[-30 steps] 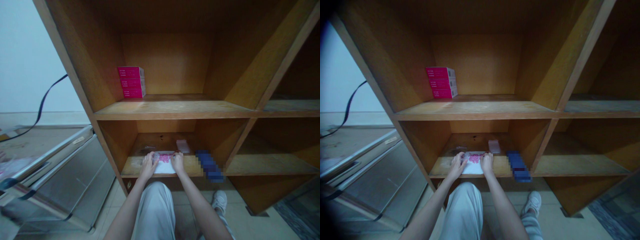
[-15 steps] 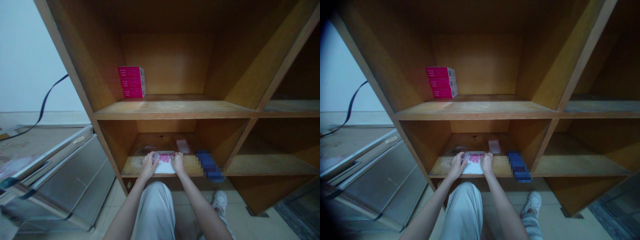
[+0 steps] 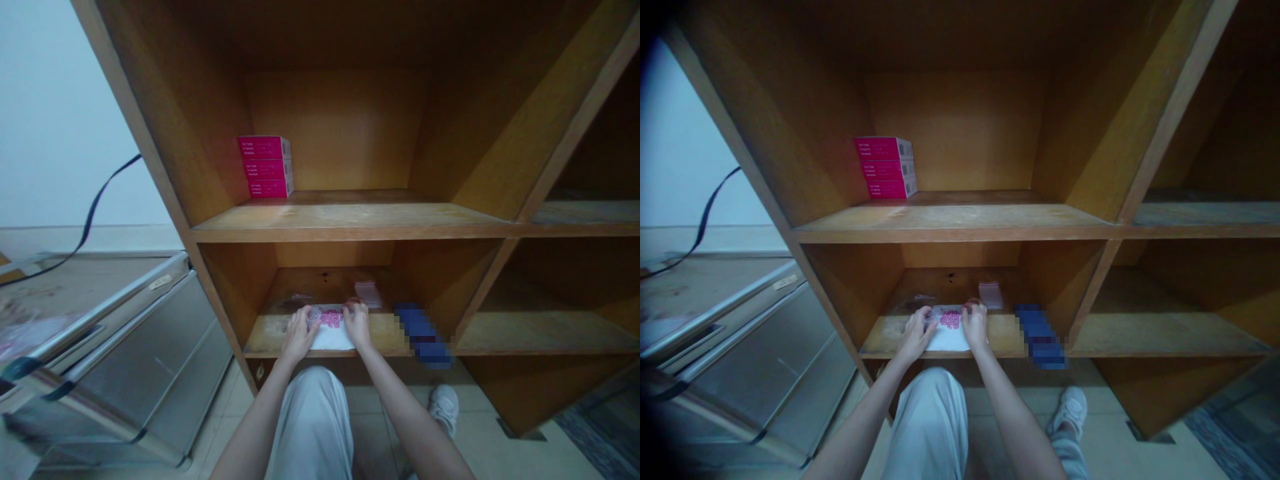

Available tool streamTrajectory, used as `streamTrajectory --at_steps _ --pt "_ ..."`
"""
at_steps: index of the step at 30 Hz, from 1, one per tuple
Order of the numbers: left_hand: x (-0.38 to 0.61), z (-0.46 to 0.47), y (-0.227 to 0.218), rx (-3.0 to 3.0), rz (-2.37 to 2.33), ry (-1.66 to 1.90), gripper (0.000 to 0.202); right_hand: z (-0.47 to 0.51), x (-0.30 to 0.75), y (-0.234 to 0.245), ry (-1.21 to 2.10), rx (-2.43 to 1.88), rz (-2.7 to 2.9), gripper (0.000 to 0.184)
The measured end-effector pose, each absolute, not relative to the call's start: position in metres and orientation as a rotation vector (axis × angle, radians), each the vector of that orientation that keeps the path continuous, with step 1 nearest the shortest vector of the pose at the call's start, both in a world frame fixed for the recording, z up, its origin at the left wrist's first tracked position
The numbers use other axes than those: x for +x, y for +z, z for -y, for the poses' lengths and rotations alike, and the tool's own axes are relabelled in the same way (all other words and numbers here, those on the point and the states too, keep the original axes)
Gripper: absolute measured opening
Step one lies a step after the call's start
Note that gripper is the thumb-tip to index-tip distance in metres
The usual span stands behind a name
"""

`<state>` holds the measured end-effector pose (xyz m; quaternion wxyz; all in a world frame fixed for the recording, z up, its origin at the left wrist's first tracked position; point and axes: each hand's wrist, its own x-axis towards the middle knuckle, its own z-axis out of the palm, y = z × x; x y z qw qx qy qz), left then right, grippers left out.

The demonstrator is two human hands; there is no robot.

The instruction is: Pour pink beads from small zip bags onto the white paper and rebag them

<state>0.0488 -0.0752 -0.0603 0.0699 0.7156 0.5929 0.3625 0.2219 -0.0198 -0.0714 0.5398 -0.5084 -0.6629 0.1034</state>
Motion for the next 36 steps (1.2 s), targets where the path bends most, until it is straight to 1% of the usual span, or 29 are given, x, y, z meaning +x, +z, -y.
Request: streamTrajectory --at_steps 6,11,16,19,22,27,31,36 --pt "0.049 0.076 -0.061 2.171 -1.788 1.12 0.038 0.03 0.198 -0.05 0.494 -0.987 1.557 0.013" --pt "0.049 0.077 -0.06 2.189 -1.781 1.118 0.038 0.033 0.177 -0.043 0.701 -0.848 1.708 0.009" --pt "0.049 0.078 -0.059 2.185 -1.782 1.106 0.038 0.03 0.18 -0.04 0.77 -0.856 1.712 0.02" --pt "0.05 0.078 -0.059 2.176 -1.803 1.103 0.038 0.024 0.192 -0.046 0.69 -0.934 1.59 0.022" --pt "0.05 0.077 -0.059 2.174 -1.797 1.109 0.039 0.017 0.206 -0.06 0.505 -1.078 1.527 0.021" --pt "0.049 0.076 -0.061 2.171 -1.8 1.089 0.04 0.011 0.217 -0.084 0.241 -1.304 1.662 0.033" --pt "0.049 0.075 -0.062 2.16 -1.808 1.1 0.04 0.007 0.215 -0.094 0.176 -1.396 1.749 0.037" --pt "0.049 0.075 -0.063 2.157 -1.806 1.11 0.04 0.003 0.217 -0.098 0.172 -1.406 1.793 0.038"
